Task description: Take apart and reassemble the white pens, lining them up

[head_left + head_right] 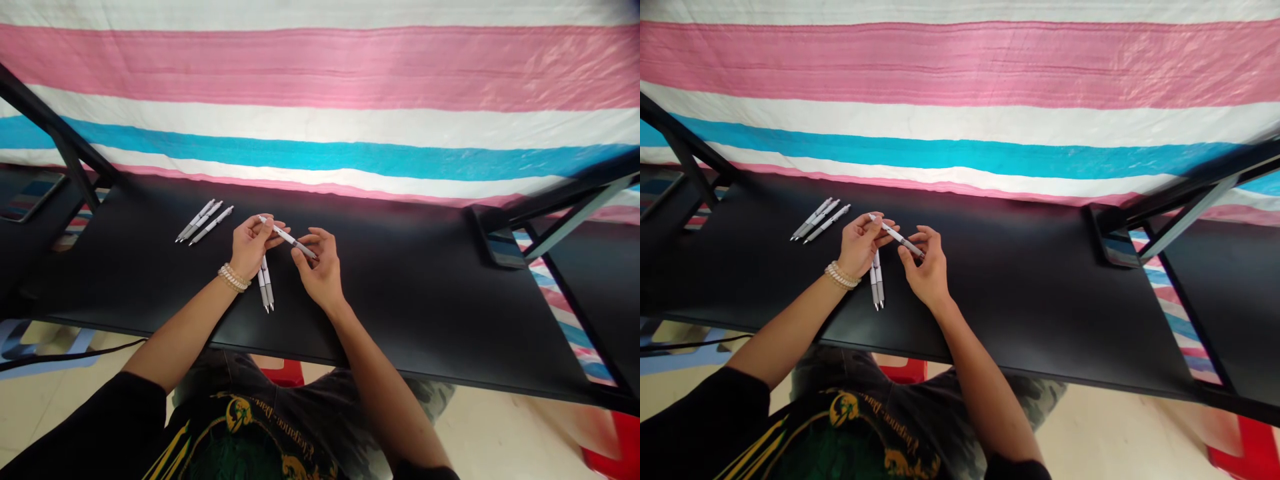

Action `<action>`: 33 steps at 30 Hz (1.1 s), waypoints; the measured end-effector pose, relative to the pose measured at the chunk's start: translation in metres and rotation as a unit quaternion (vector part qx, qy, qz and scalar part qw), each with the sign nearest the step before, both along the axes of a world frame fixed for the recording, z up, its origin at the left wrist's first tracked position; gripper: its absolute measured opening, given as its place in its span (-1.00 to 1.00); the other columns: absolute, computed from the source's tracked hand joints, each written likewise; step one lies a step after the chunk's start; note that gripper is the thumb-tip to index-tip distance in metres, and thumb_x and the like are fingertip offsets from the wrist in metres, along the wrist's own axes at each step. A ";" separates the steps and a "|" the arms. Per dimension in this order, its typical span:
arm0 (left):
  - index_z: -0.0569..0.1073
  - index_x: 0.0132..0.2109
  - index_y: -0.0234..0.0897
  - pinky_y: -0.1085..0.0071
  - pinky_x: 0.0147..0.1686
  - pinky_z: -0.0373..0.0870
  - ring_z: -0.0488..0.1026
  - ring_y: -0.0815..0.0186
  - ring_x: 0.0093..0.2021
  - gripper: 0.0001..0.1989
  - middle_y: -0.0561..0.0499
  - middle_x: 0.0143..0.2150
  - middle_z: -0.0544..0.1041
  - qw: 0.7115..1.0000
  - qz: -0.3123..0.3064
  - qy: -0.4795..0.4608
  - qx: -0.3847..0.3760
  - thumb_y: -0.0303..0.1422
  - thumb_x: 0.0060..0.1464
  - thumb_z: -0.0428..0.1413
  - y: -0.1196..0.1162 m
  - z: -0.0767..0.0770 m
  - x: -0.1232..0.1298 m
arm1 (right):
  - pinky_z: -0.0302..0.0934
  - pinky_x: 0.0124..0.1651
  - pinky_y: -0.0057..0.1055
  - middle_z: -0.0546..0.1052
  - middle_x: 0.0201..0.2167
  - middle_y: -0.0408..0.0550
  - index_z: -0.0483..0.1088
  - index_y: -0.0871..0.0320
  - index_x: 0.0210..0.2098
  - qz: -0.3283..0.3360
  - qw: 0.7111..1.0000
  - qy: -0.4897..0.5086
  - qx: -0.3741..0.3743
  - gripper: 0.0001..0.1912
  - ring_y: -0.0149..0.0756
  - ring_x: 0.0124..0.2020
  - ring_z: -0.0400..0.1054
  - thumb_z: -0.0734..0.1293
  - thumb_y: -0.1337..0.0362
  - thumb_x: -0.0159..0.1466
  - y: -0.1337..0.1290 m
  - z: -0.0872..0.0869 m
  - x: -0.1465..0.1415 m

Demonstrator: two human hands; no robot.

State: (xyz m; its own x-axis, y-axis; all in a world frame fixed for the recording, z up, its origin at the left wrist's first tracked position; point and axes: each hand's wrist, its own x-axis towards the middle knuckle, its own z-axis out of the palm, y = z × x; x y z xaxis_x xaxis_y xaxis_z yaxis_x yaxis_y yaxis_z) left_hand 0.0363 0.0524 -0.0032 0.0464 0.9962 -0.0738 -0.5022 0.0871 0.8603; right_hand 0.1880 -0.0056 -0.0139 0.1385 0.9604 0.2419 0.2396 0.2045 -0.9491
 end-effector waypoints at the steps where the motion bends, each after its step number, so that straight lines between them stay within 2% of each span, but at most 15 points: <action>1: 0.46 -0.16 -0.32 0.23 -0.14 0.58 0.64 0.15 -0.19 -0.64 -0.13 -0.22 0.63 1.000 0.007 -0.002 -0.001 -0.21 -0.01 0.35 0.001 0.000 0.000 | 0.37 -0.40 -0.45 0.56 -0.35 -0.10 0.34 0.11 0.01 0.002 1.000 -0.005 -0.003 -0.64 -0.37 -0.45 0.47 0.35 0.06 0.32 0.000 0.000 0.001; 2: 0.46 -0.16 -0.32 0.23 -0.14 0.58 0.64 0.15 -0.19 -0.64 -0.12 -0.22 0.63 1.000 0.009 -0.002 -0.002 -0.21 -0.01 0.35 0.001 0.000 -0.001 | 0.34 -0.44 -0.47 0.54 -0.42 -0.12 0.40 0.12 -0.10 0.008 1.000 -0.013 -0.013 -0.71 -0.40 -0.51 0.44 0.32 0.05 0.34 0.000 0.001 0.002; 4: 0.46 -0.16 -0.31 0.23 -0.14 0.58 0.64 0.16 -0.19 -0.64 -0.11 -0.23 0.64 1.000 0.006 0.001 -0.001 -0.20 -0.01 0.35 0.002 -0.001 -0.001 | 0.27 -0.53 -0.49 0.48 -0.54 -0.17 0.44 0.14 -0.24 0.017 0.999 -0.017 -0.039 -0.70 -0.44 -0.63 0.36 0.25 0.04 0.39 -0.001 0.001 0.003; 8: 0.46 -0.15 -0.30 0.25 -0.12 0.58 0.64 0.18 -0.18 -0.64 -0.10 -0.24 0.64 1.000 0.011 0.004 0.002 -0.19 0.00 0.35 0.004 -0.003 -0.002 | 0.35 -0.45 -0.48 0.56 -0.39 -0.11 0.44 0.14 -0.14 0.008 1.000 0.019 -0.022 -0.70 -0.39 -0.50 0.47 0.35 0.04 0.31 -0.002 0.002 0.001; 12: 0.46 -0.16 -0.31 0.27 -0.16 0.58 0.64 0.18 -0.20 -0.64 -0.10 -0.23 0.64 1.000 0.012 -0.004 0.007 -0.19 0.00 0.34 0.004 -0.003 -0.003 | 0.32 -0.53 -0.50 0.53 -0.48 -0.15 0.43 0.15 -0.11 0.016 0.998 0.025 -0.049 -0.66 -0.41 -0.59 0.43 0.33 0.00 0.32 -0.002 0.002 0.000; 14: 0.46 -0.16 -0.31 0.30 -0.18 0.58 0.64 0.19 -0.21 -0.64 -0.10 -0.24 0.64 1.000 0.012 -0.002 0.010 -0.19 0.00 0.34 0.004 -0.002 -0.003 | 0.32 -0.54 -0.52 0.55 -0.44 -0.15 0.39 0.13 -0.08 0.016 0.998 0.037 -0.048 -0.63 -0.41 -0.56 0.45 0.34 -0.01 0.31 -0.002 0.002 0.001; 18: 0.46 -0.16 -0.31 0.28 -0.19 0.58 0.64 0.18 -0.22 -0.64 -0.10 -0.25 0.63 1.000 0.013 0.000 0.011 -0.19 0.00 0.34 0.004 -0.002 -0.003 | 0.28 -0.60 -0.53 0.52 -0.51 -0.16 0.40 0.14 -0.12 0.041 0.996 0.041 -0.068 -0.62 -0.43 -0.62 0.40 0.27 -0.05 0.35 -0.001 0.002 0.002; 22: 0.47 -0.16 -0.31 0.24 -0.17 0.58 0.64 0.16 -0.23 -0.64 -0.10 -0.25 0.63 1.000 0.013 -0.006 0.014 -0.21 -0.01 0.35 0.003 -0.001 -0.002 | 0.40 -0.48 -0.48 0.57 -0.37 -0.12 0.34 0.12 0.02 0.040 0.995 0.074 -0.047 -0.53 -0.37 -0.50 0.49 0.40 -0.03 0.26 0.000 0.003 0.003; 24: 0.46 -0.16 -0.31 0.24 -0.16 0.58 0.64 0.16 -0.21 -0.63 -0.10 -0.25 0.63 1.000 0.014 -0.003 0.004 -0.21 -0.03 0.36 0.003 -0.001 -0.002 | 0.36 -0.54 -0.50 0.56 -0.42 -0.11 0.40 0.14 -0.10 0.050 0.995 0.067 -0.061 -0.60 -0.40 -0.56 0.46 0.35 -0.05 0.29 0.000 0.004 0.003; 27: 0.46 -0.16 -0.30 0.25 -0.16 0.58 0.64 0.18 -0.20 -0.63 -0.09 -0.25 0.63 1.000 0.009 0.003 -0.001 -0.20 -0.03 0.36 0.003 -0.001 -0.002 | 0.24 -0.66 -0.54 0.54 -0.51 -0.11 0.42 0.17 -0.24 0.049 0.991 0.074 -0.098 -0.56 -0.43 -0.66 0.40 0.27 -0.11 0.33 0.000 0.006 0.002; 33: 0.47 -0.15 -0.30 0.27 -0.18 0.58 0.63 0.19 -0.22 -0.64 -0.09 -0.24 0.63 1.000 -0.008 0.005 0.018 -0.18 0.00 0.34 0.004 -0.003 -0.003 | 0.20 -0.70 -0.55 0.54 -0.56 -0.09 0.40 0.20 -0.22 0.092 0.972 0.153 -0.154 -0.49 -0.39 -0.68 0.41 0.23 -0.18 0.33 0.001 0.010 0.001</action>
State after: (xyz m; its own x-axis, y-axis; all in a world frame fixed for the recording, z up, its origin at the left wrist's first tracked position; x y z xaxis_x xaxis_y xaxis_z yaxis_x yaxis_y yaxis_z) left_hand 0.0335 0.0560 -0.0057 0.0625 0.9973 -0.0382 -0.4917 0.0640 0.8684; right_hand 0.1890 -0.0044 -0.0037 -0.0227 0.9960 -0.0862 -0.0781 -0.0877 -0.9931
